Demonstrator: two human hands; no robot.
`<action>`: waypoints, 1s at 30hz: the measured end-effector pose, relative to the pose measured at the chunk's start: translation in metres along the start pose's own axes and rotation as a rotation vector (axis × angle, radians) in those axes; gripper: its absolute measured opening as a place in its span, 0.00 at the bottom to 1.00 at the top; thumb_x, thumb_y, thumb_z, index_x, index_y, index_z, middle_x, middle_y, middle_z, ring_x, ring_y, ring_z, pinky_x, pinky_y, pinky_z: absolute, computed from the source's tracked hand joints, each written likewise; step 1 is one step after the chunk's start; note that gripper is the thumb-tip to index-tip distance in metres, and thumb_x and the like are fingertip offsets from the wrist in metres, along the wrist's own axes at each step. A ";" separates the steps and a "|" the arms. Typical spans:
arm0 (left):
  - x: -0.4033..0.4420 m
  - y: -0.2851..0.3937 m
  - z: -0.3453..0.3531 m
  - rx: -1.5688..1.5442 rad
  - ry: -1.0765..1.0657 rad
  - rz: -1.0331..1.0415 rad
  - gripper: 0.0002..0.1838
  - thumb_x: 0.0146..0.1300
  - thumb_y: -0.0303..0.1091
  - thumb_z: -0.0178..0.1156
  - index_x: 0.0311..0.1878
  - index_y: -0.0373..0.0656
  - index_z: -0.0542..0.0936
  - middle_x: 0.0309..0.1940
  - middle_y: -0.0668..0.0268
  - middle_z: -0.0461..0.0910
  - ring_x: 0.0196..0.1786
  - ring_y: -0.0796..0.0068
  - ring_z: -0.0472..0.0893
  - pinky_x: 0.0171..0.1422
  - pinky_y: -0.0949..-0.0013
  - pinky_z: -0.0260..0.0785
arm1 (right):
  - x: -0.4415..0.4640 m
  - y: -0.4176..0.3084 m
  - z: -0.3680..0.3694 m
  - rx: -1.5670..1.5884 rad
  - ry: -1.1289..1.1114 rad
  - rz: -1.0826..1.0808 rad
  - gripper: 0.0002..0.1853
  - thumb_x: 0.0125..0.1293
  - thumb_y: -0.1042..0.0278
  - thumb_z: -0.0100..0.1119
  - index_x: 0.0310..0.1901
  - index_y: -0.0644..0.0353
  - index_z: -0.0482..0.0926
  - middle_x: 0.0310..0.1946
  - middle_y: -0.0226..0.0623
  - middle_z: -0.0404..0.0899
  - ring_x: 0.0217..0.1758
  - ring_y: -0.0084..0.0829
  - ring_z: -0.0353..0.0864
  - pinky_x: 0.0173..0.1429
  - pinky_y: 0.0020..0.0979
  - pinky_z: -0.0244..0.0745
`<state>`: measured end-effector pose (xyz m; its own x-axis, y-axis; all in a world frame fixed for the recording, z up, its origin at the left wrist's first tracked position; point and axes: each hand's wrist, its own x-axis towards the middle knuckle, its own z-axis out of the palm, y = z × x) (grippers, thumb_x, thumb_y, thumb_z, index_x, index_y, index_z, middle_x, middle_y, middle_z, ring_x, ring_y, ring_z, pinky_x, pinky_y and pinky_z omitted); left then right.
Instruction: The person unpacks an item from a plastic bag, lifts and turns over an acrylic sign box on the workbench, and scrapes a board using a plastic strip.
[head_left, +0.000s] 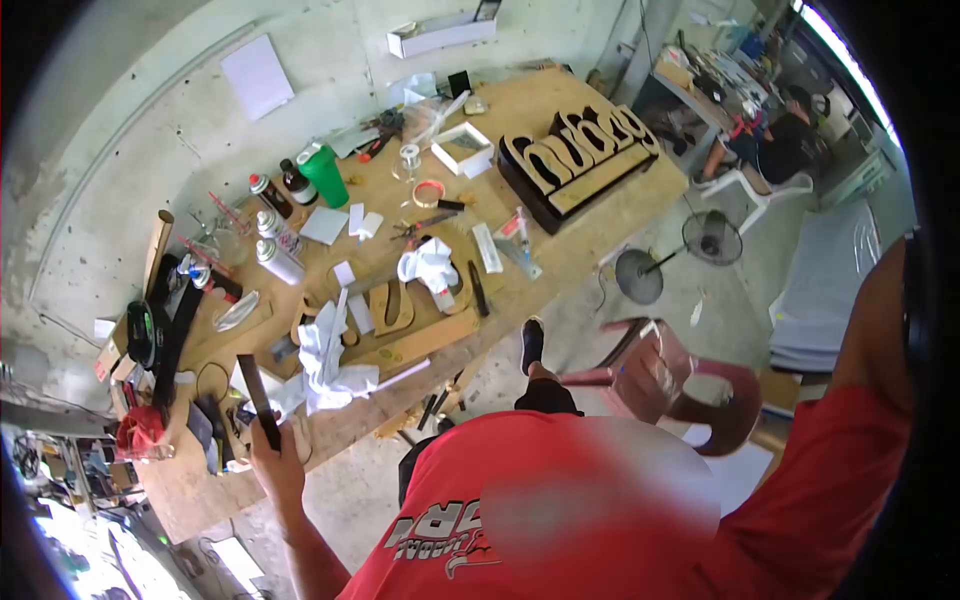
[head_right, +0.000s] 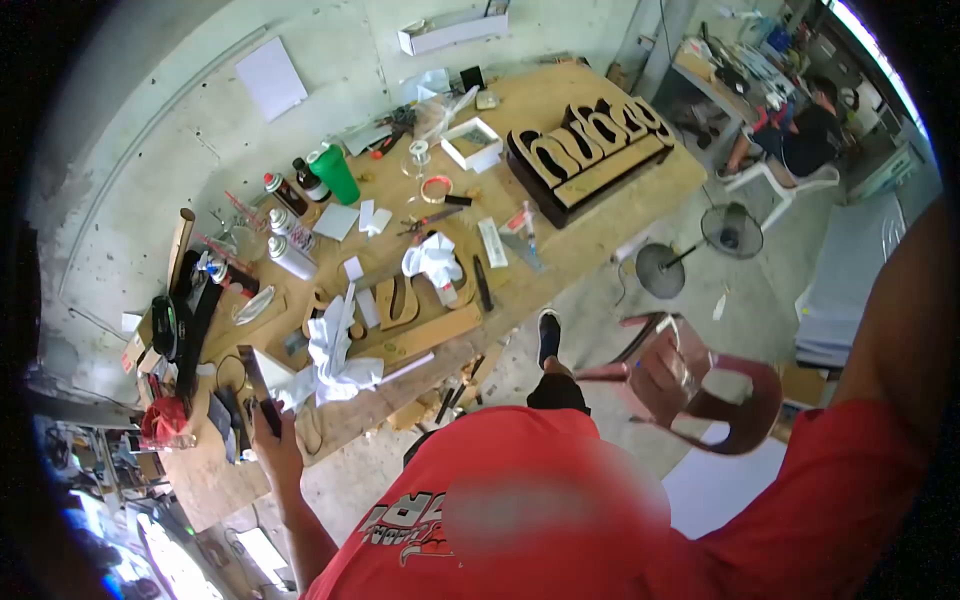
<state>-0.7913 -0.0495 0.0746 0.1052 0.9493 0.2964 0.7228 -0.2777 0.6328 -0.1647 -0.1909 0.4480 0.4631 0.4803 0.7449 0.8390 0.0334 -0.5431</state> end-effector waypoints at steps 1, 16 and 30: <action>-0.006 0.008 0.013 0.010 0.003 -0.031 0.11 0.70 0.32 0.62 0.52 0.38 0.80 0.36 0.53 0.84 0.36 0.59 0.83 0.42 0.59 0.75 | 0.011 0.008 0.000 -0.015 0.004 -0.016 0.20 0.72 0.49 0.53 0.50 0.59 0.81 0.44 0.39 0.84 0.49 0.36 0.82 0.59 0.35 0.74; 0.195 0.294 0.463 -0.635 -0.652 -0.492 0.15 0.69 0.31 0.64 0.55 0.37 0.77 0.49 0.62 0.80 0.47 0.74 0.82 0.45 0.67 0.84 | 0.195 0.492 0.152 0.075 -0.233 0.311 0.31 0.76 0.38 0.48 0.58 0.62 0.78 0.52 0.44 0.82 0.56 0.42 0.80 0.63 0.37 0.72; 0.266 0.329 0.644 -0.613 -0.801 -0.724 0.13 0.65 0.30 0.68 0.51 0.45 0.79 0.42 0.70 0.78 0.45 0.74 0.78 0.47 0.61 0.78 | 0.021 0.863 0.305 0.315 -0.436 1.119 0.25 0.77 0.52 0.58 0.67 0.60 0.77 0.57 0.34 0.81 0.60 0.30 0.77 0.64 0.35 0.68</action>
<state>-0.0853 0.2068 -0.0987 0.3580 0.6759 -0.6442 0.3727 0.5291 0.7623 0.4822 0.1153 -0.1232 0.6958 0.6295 -0.3457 -0.0889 -0.4022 -0.9112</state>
